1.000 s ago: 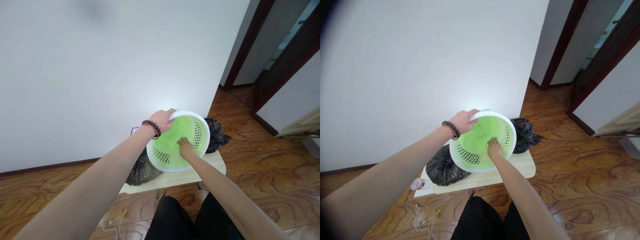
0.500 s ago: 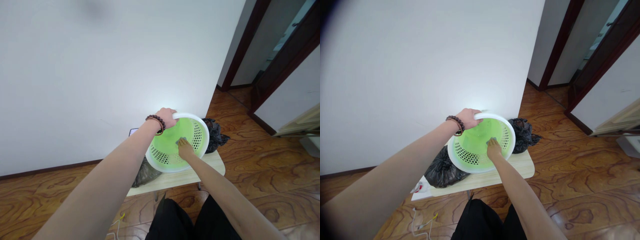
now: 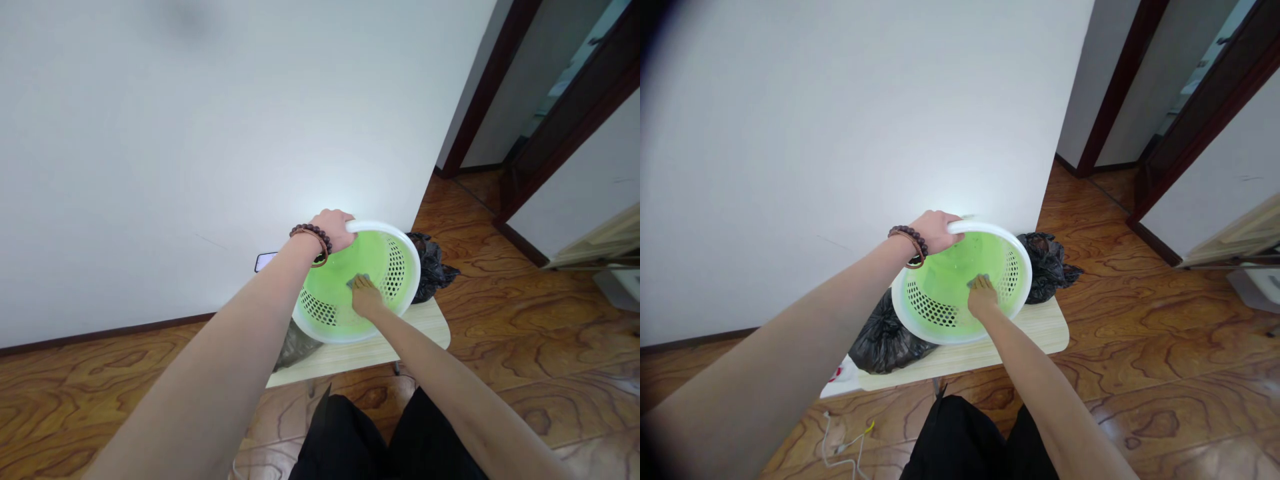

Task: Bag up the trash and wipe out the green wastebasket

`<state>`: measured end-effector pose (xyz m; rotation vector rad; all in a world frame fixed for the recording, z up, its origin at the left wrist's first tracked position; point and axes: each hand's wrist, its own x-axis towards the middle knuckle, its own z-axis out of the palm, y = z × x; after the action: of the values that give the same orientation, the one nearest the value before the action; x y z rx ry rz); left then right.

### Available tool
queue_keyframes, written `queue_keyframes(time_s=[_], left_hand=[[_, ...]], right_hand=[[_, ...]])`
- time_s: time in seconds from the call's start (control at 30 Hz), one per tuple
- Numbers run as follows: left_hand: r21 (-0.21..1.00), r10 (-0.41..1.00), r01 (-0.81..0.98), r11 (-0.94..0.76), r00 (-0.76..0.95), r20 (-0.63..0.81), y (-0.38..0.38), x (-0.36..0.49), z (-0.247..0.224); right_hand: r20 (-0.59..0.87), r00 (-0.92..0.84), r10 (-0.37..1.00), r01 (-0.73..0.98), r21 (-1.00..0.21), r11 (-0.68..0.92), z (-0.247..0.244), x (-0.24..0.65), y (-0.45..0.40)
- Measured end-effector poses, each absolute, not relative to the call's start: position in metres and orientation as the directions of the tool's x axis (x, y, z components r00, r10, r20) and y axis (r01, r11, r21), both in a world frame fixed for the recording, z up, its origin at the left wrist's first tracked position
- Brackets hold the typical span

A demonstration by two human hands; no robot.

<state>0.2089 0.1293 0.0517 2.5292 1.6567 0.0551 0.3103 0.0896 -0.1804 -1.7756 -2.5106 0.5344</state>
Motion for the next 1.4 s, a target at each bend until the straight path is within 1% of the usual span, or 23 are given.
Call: queue_keyframes(time_s=[0.1, 0.2, 0.27, 0.3, 0.33, 0.4, 0.47, 0.53, 0.57, 0.63, 0.7, 0.77, 0.83, 0.87, 0.9, 0.97, 1.03, 1.13, 1.2, 1.3, 1.4], left_hand=[[0.114, 0.924, 0.919, -0.378, 0.383, -0.024, 0.127, 0.213, 0.053], [0.135, 0.931, 0.925, -0.354, 0.363, -0.047, 0.126, 0.215, 0.054], [0.136, 0.93, 0.926, -0.352, 0.362, -0.059, 0.126, 0.214, 0.054], [0.131, 0.931, 0.927, -0.351, 0.361, -0.062, 0.126, 0.214, 0.054], [0.124, 0.932, 0.93, -0.347, 0.357, -0.063, 0.126, 0.213, 0.054], [0.119, 0.936, 0.934, -0.337, 0.346, -0.063, 0.127, 0.212, 0.054], [0.124, 0.941, 0.938, -0.324, 0.333, -0.057, 0.127, 0.212, 0.053], [0.132, 0.941, 0.936, -0.326, 0.335, -0.052, 0.127, 0.212, 0.053], [0.133, 0.938, 0.934, -0.332, 0.341, -0.051, 0.127, 0.212, 0.054], [0.135, 0.935, 0.931, -0.34, 0.35, -0.057, 0.126, 0.212, 0.054], [0.137, 0.936, 0.932, -0.337, 0.347, -0.062, 0.126, 0.213, 0.054], [0.138, 0.939, 0.934, -0.331, 0.341, -0.053, 0.126, 0.213, 0.054], [0.137, 0.941, 0.934, -0.33, 0.337, -0.037, 0.126, 0.213, 0.053], [0.136, 0.942, 0.935, -0.328, 0.335, -0.027, 0.126, 0.213, 0.053], [0.137, 0.943, 0.935, -0.327, 0.333, -0.018, 0.126, 0.214, 0.053], [0.143, 0.943, 0.933, -0.329, 0.334, -0.009, 0.126, 0.214, 0.053], [0.151, 0.943, 0.932, -0.328, 0.334, -0.011, 0.126, 0.215, 0.053], [0.157, 0.943, 0.932, -0.325, 0.332, -0.017, 0.127, 0.215, 0.051], [0.156, 0.943, 0.933, -0.325, 0.332, -0.026, 0.129, 0.215, 0.05], [0.157, 0.947, 0.939, -0.305, 0.317, -0.053, 0.13, 0.215, 0.048], [0.158, 0.949, 0.942, -0.295, 0.308, -0.065, 0.129, 0.214, 0.049]], right_hand=[[-0.195, -0.435, 0.879, 0.861, -0.375, 0.342, -0.18, 0.286, 0.087], [-0.142, -0.533, 0.834, 0.77, -0.489, 0.409, -0.179, 0.265, 0.083], [-0.114, -0.583, 0.804, 0.718, -0.535, 0.445, -0.177, 0.266, 0.082], [-0.12, -0.604, 0.788, 0.711, -0.529, 0.464, -0.176, 0.27, 0.081], [-0.144, -0.609, 0.78, 0.727, -0.494, 0.477, -0.175, 0.277, 0.082], [-0.209, -0.566, 0.798, 0.796, -0.389, 0.463, -0.172, 0.292, 0.083], [-0.254, -0.476, 0.842, 0.867, -0.295, 0.401, -0.171, 0.307, 0.085], [-0.261, -0.389, 0.883, 0.912, -0.243, 0.33, -0.172, 0.314, 0.086], [-0.256, -0.363, 0.896, 0.922, -0.239, 0.305, -0.173, 0.312, 0.086], [-0.237, -0.352, 0.906, 0.919, -0.273, 0.285, -0.174, 0.298, 0.084], [-0.201, -0.386, 0.9, 0.889, -0.34, 0.306, -0.175, 0.274, 0.08], [-0.131, -0.412, 0.902, 0.845, -0.424, 0.325, -0.174, 0.251, 0.076], [-0.071, -0.424, 0.903, 0.809, -0.478, 0.342, -0.174, 0.243, 0.074], [-0.066, -0.435, 0.898, 0.805, -0.475, 0.355, -0.174, 0.247, 0.074], [-0.084, -0.446, 0.891, 0.816, -0.448, 0.366, -0.174, 0.256, 0.074], [-0.162, -0.44, 0.883, 0.868, -0.329, 0.372, -0.176, 0.283, 0.077], [-0.186, -0.379, 0.907, 0.909, -0.258, 0.327, -0.177, 0.309, 0.082], [-0.179, -0.302, 0.936, 0.938, -0.229, 0.259, -0.176, 0.314, 0.084], [-0.182, -0.308, 0.934, 0.933, -0.248, 0.26, -0.173, 0.29, 0.082], [-0.148, -0.382, 0.912, 0.892, -0.319, 0.321, -0.167, 0.244, 0.078], [-0.053, -0.457, 0.888, 0.807, -0.445, 0.389, -0.164, 0.237, 0.077]])
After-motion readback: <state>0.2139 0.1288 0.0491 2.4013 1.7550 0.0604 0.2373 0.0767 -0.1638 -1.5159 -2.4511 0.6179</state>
